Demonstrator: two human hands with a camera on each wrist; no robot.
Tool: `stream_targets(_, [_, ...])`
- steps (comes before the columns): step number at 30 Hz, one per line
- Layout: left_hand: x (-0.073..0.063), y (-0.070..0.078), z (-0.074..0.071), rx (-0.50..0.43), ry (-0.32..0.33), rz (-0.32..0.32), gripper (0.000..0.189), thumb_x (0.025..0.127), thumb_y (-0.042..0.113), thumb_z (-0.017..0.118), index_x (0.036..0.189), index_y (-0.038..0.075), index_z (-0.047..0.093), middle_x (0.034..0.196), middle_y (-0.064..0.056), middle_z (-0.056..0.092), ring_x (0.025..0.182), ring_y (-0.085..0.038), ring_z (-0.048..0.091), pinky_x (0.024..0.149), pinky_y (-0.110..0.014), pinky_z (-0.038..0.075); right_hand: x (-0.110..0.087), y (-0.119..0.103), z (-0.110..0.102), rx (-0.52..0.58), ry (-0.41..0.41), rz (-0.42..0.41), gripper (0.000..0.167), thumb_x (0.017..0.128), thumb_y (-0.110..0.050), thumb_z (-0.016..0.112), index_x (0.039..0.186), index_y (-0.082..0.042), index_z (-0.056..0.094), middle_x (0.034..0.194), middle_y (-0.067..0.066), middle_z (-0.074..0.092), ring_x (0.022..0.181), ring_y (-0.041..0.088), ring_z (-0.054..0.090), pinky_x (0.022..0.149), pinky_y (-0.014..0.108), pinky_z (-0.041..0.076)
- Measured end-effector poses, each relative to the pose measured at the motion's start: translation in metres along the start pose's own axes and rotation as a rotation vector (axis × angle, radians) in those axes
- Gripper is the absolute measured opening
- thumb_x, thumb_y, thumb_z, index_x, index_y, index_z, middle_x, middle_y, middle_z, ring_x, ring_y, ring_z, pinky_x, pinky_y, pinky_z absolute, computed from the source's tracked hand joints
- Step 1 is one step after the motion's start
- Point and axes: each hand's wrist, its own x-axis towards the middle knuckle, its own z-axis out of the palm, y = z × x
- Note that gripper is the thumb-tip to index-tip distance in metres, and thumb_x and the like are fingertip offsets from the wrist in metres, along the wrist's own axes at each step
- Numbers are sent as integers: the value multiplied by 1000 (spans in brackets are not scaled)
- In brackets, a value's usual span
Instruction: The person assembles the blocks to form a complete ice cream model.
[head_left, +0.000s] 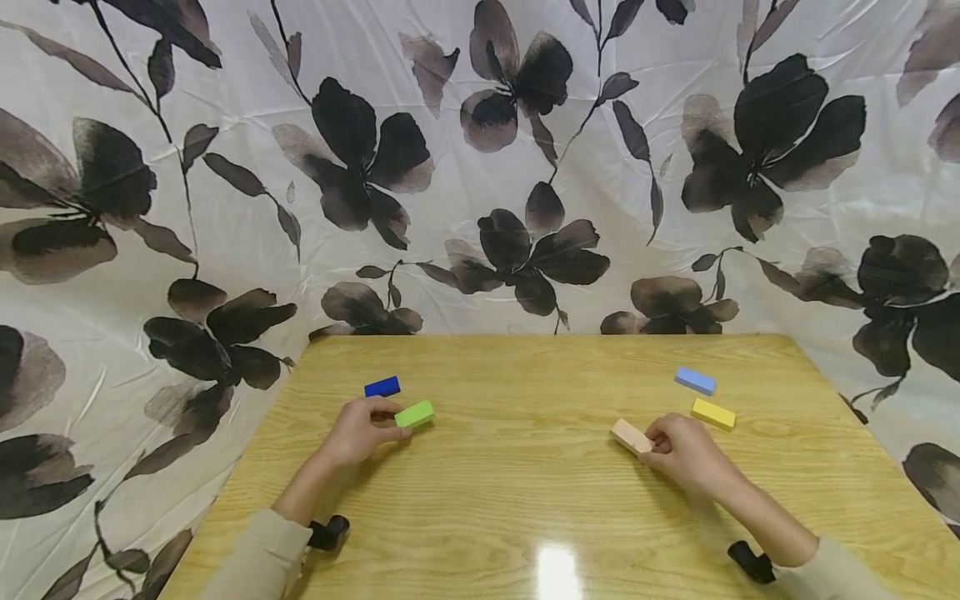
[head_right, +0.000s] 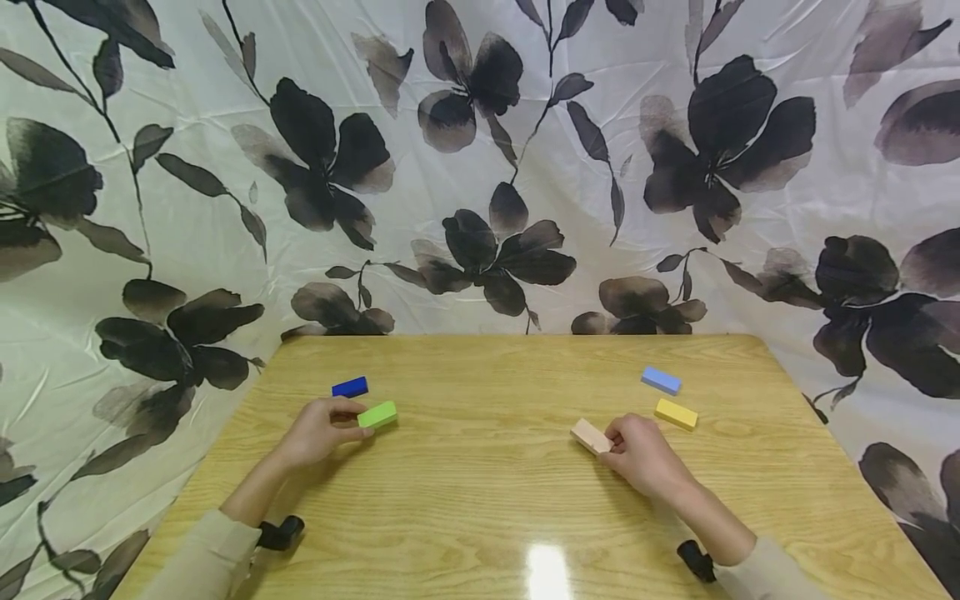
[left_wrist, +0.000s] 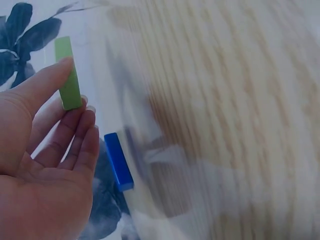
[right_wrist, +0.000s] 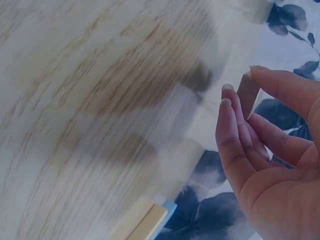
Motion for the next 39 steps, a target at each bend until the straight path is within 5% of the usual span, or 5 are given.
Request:
stream_targets(19, [9, 20, 11, 4, -44, 89, 33, 84, 14, 86, 113, 2, 77, 110, -9, 73, 105, -29, 67, 91, -45, 57, 14, -14, 11, 15, -14, -22, 21, 85, -5, 80, 102, 6, 73, 93, 8, 64, 81, 14, 63, 68, 28, 55])
stream_targets(39, [14, 44, 31, -28, -58, 96, 35, 84, 19, 87, 114, 5, 77, 113, -7, 71, 105, -29, 66, 89, -43, 56, 26, -32, 26, 32, -32, -62, 20, 84, -4, 82, 100, 5, 73, 96, 9, 66, 83, 16, 65, 70, 31, 57])
